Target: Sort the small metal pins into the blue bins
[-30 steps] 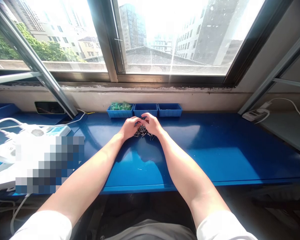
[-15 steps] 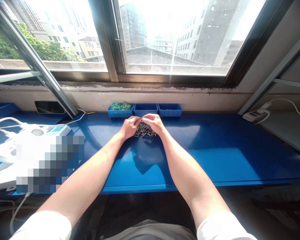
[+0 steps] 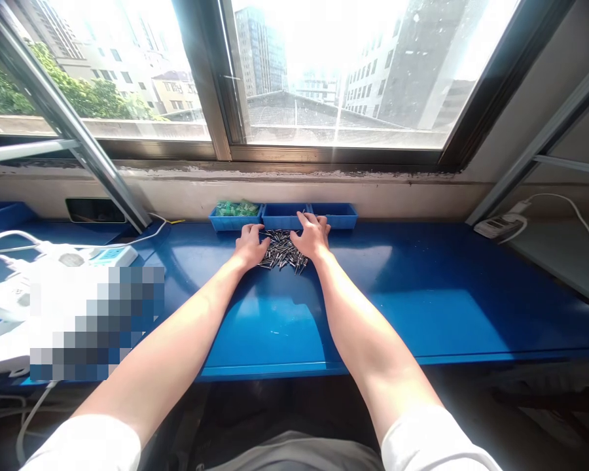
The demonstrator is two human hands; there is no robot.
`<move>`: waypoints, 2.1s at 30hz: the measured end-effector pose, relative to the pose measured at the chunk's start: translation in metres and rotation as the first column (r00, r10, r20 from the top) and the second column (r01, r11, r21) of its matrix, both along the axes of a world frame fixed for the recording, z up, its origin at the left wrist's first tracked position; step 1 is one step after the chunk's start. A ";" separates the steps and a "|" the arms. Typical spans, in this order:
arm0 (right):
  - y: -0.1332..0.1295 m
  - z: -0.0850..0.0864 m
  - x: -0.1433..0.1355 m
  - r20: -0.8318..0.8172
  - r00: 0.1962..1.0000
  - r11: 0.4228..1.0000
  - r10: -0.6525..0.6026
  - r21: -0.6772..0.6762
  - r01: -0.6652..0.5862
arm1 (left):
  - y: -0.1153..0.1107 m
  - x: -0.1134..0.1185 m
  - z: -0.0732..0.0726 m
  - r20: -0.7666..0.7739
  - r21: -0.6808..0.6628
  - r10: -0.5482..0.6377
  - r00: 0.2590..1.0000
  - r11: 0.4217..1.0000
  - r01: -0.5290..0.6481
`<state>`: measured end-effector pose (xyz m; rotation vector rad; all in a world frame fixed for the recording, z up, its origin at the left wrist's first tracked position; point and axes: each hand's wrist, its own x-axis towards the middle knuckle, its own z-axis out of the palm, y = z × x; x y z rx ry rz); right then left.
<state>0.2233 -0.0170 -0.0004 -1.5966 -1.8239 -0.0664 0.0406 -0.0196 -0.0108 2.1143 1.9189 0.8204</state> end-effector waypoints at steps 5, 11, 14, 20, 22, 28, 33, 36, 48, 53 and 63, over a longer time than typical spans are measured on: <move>0.007 -0.006 0.000 0.079 0.997 0.995 -0.019 -0.093 0.026 | 0.001 0.002 -0.002 -0.064 0.019 -0.021 0.998 1.000 0.023; 0.016 -0.016 0.001 0.050 0.998 0.985 0.040 -0.170 -0.031 | 0.002 0.000 -0.003 -0.039 0.012 -0.051 0.998 0.999 0.051; 0.019 -0.018 0.001 0.024 0.999 0.983 0.041 -0.182 -0.036 | 0.004 0.000 -0.004 -0.027 0.019 -0.054 0.998 0.998 0.055; 0.021 -0.020 0.001 0.017 1.000 0.978 0.022 -0.209 -0.018 | 0.005 -0.001 -0.006 -0.040 0.019 -0.061 0.997 0.998 0.062; 0.021 -0.020 0.001 0.023 1.000 0.973 0.011 -0.229 -0.006 | 0.004 -0.001 -0.006 -0.043 0.013 -0.064 0.997 0.998 0.065; 0.016 -0.016 -0.001 -0.007 1.000 0.986 0.003 -0.164 -0.004 | 0.003 -0.001 -0.004 -0.053 0.000 -0.080 0.995 0.997 0.080; 0.007 -0.011 -0.004 -0.031 0.995 0.995 0.099 -0.015 -0.100 | -0.003 -0.002 0.001 -0.082 -0.013 -0.227 0.970 0.974 0.226; 0.003 -0.013 -0.006 0.020 0.985 0.978 0.173 -0.119 -0.170 | -0.007 -0.002 0.003 -0.145 -0.059 -0.322 0.935 0.947 0.317; 0.008 -0.018 -0.008 0.010 0.961 0.940 0.277 -0.210 -0.268 | -0.007 0.001 0.000 -0.248 -0.090 -0.371 0.895 0.929 0.360; 0.007 -0.017 -0.007 -0.067 0.957 0.936 0.282 -0.199 -0.290 | -0.010 0.001 0.003 -0.213 -0.060 -0.355 0.910 0.935 0.351; 0.002 -0.013 -0.006 -0.186 0.943 0.958 0.275 -0.032 -0.285 | -0.010 0.001 0.004 -0.172 0.040 -0.311 0.935 0.946 0.322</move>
